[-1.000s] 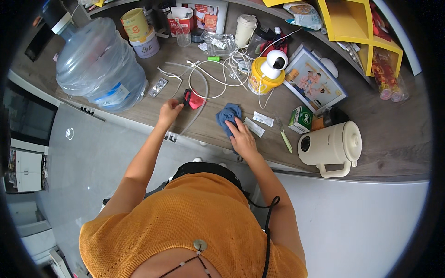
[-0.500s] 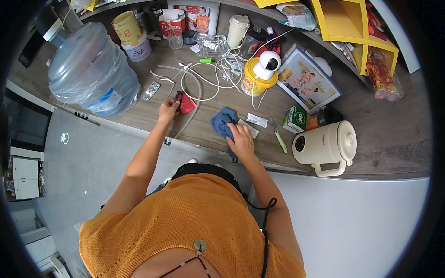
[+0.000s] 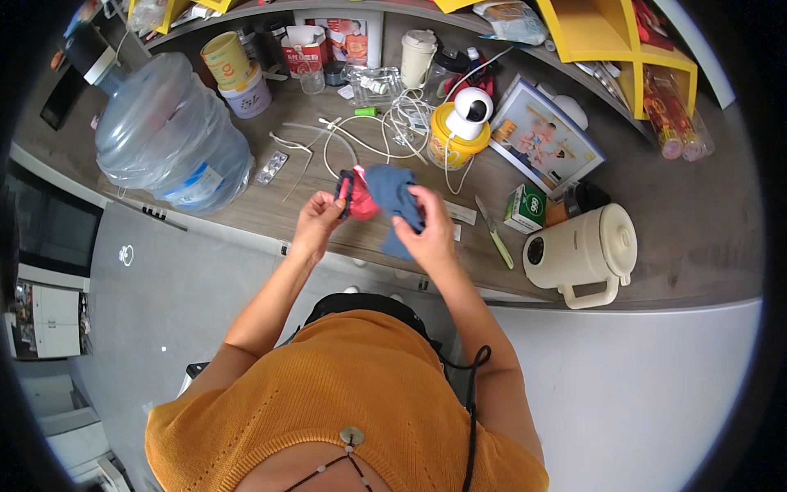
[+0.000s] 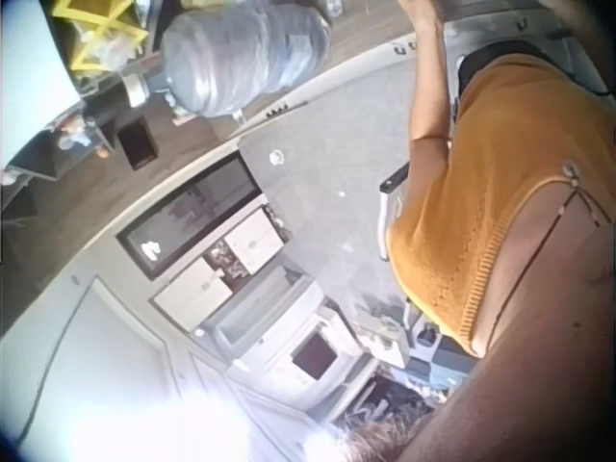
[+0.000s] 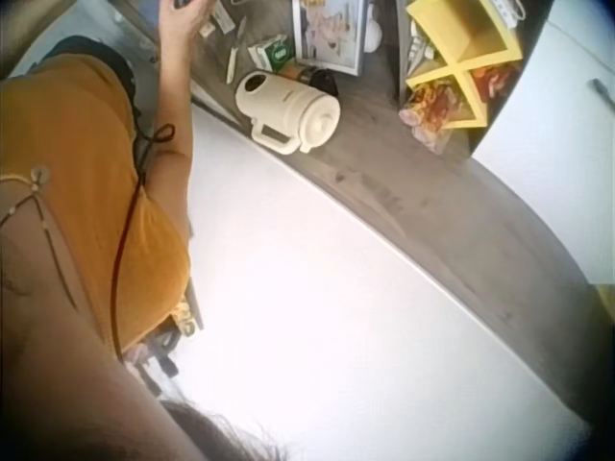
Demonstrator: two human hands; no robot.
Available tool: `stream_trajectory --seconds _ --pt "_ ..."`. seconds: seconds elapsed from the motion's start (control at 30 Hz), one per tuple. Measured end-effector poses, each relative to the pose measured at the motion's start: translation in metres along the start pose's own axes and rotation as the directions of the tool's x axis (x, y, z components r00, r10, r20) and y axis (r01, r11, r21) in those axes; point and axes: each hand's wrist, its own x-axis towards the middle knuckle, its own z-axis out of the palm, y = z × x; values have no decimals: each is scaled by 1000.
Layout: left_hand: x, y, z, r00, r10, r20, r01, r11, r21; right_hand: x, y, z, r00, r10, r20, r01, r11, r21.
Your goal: The person picks up and moves several items on a counter and shelf, including a green box, packets, a cloth, a white tube, and a paper crown.
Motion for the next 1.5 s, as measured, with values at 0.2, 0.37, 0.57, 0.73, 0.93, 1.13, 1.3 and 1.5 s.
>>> stream_trajectory --seconds 0.2,0.37,0.57,0.73,0.93,1.13,1.3,1.5 --pt "-17 -4 50 977 167 129 -171 985 22 -1 -22 7 996 -87 22 89 970 -228" --pt "-28 -7 61 974 157 162 -172 981 85 9 -3 3 989 9 -151 -40 978 -204" --pt "-22 -8 66 963 240 120 -249 967 60 2 -14 -4 995 -30 -90 15 988 -154" --pt "-17 0 60 980 165 109 -155 983 -94 -10 -9 -4 985 -152 -85 133 971 -197" --pt "2 6 36 990 122 69 -104 970 -220 -31 4 -18 961 -245 130 272 922 -274" --pt "-1 25 38 963 12 268 81 939 -335 -16 35 -22 941 338 0 -324 905 277" --pt "-4 16 47 937 -36 347 112 973 -200 -2 26 -29 771 529 355 -573 333 749" --pt "14 22 34 981 102 166 -103 995 -2 -3 18 -29 719 389 576 -695 430 576"
